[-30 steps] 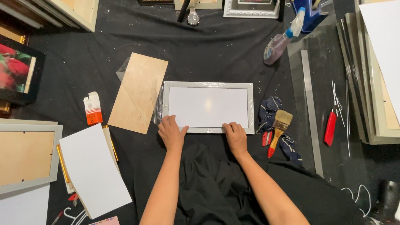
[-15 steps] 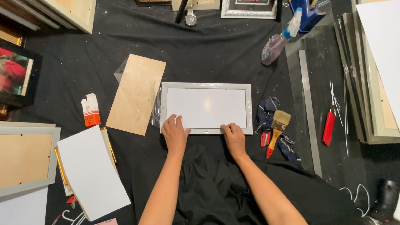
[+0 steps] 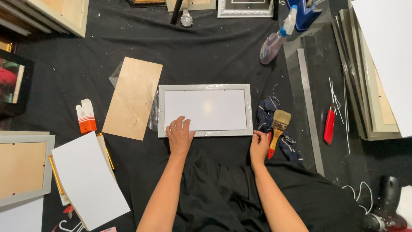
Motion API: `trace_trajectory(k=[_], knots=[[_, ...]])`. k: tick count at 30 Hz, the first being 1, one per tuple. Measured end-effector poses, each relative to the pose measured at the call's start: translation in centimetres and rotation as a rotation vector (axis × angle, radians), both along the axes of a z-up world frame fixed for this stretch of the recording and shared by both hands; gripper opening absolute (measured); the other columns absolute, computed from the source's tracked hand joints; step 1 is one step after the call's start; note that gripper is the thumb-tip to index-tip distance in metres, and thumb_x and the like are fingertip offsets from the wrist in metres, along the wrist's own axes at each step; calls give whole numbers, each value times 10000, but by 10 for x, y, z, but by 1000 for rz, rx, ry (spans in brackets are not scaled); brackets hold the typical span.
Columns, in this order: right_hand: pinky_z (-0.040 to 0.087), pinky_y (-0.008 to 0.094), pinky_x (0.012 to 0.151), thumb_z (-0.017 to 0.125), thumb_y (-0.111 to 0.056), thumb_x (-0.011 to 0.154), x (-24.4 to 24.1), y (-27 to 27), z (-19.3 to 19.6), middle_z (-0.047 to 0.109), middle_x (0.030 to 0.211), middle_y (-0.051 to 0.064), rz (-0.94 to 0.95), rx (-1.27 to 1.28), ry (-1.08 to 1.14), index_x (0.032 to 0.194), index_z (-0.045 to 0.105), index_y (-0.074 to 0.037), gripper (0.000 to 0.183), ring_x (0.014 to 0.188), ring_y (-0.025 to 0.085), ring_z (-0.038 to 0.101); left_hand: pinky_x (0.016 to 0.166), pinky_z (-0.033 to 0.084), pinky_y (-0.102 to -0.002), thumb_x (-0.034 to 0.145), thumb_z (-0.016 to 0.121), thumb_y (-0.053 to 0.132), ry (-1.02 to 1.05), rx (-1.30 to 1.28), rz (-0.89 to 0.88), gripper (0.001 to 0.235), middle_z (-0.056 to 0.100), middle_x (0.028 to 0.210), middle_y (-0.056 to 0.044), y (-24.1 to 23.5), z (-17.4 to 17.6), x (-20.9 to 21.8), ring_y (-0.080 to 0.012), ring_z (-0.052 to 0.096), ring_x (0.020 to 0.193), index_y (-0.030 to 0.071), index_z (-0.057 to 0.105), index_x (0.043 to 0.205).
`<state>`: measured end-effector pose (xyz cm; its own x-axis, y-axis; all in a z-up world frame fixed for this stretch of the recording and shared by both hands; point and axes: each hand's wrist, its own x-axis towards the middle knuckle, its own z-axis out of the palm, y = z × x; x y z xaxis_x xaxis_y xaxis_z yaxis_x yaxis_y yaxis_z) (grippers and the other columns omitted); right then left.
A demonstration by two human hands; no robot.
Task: A person prepares a paper insert for a picture frame by brushing the frame clean and then cutting the paper to the correct dimensions using a ruler and a utility knife.
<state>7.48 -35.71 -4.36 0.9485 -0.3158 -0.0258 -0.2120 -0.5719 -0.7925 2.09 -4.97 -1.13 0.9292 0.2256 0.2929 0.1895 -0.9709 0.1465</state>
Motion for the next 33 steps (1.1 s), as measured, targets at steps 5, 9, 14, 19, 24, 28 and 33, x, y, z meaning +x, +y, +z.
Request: trace_trajectory(k=[5, 9, 14, 19, 24, 28, 33], knots=[[531, 405, 812, 623, -137, 965, -2, 5, -3, 711, 932, 108, -15, 43, 72, 1081, 734, -144, 161, 869, 281, 686, 982, 396, -441, 733, 905, 300, -43, 76, -48, 502, 549, 1289, -15, -3, 2, 5, -224, 480, 1198, 192, 646, 1149], [555, 337, 709, 617, -157, 956, -7, 12, -4, 737, 846, 55, -48, 180, 194, 1085, 731, -153, 172, 733, 179, 706, 975, 383, -419, 741, 896, 322, -70, 118, -49, 463, 564, 1267, 13, -4, 0, 2, -199, 482, 1187, 216, 638, 1111], [597, 253, 604, 570, -184, 1001, 3, 25, 13, 751, 948, 146, -120, 648, 474, 1217, 679, -50, 276, 714, 161, 704, 934, 424, -414, 804, 857, 297, 40, -98, 77, 402, 555, 1159, 8, -12, 4, -6, -204, 524, 1103, 194, 628, 1118], [602, 227, 652, 641, -207, 965, 24, 15, -29, 748, 1053, 107, -264, 1079, 660, 1256, 666, -62, 325, 763, 134, 703, 821, 579, -410, 936, 706, 354, 362, -1008, 509, 301, 745, 1069, -34, -43, -19, -3, -255, 713, 1027, 170, 659, 1169], [623, 286, 693, 694, -154, 903, 27, 4, -51, 752, 1004, 94, -291, 1372, 718, 1175, 707, -65, 286, 782, 171, 723, 1001, 522, -349, 904, 725, 193, -8, -1827, 872, 738, 612, 1305, -171, -74, -6, 7, -228, 646, 1153, -31, 383, 1518], [616, 298, 735, 675, -182, 938, 18, 2, -13, 745, 1036, 65, -229, 1379, 728, 1245, 686, -107, 316, 834, 177, 714, 1004, 491, -286, 927, 750, 189, -216, -2092, 944, 832, 515, 1339, -139, -80, -7, 27, -203, 598, 1176, -46, 272, 1566], [612, 307, 786, 676, -275, 964, 9, -14, -12, 731, 1050, 33, -172, 1127, 829, 1252, 698, -149, 315, 881, 172, 701, 1097, 423, -338, 971, 758, 260, -182, -2120, 849, 852, 343, 1396, -171, -81, 12, 41, -195, 414, 1218, -58, 236, 1564]])
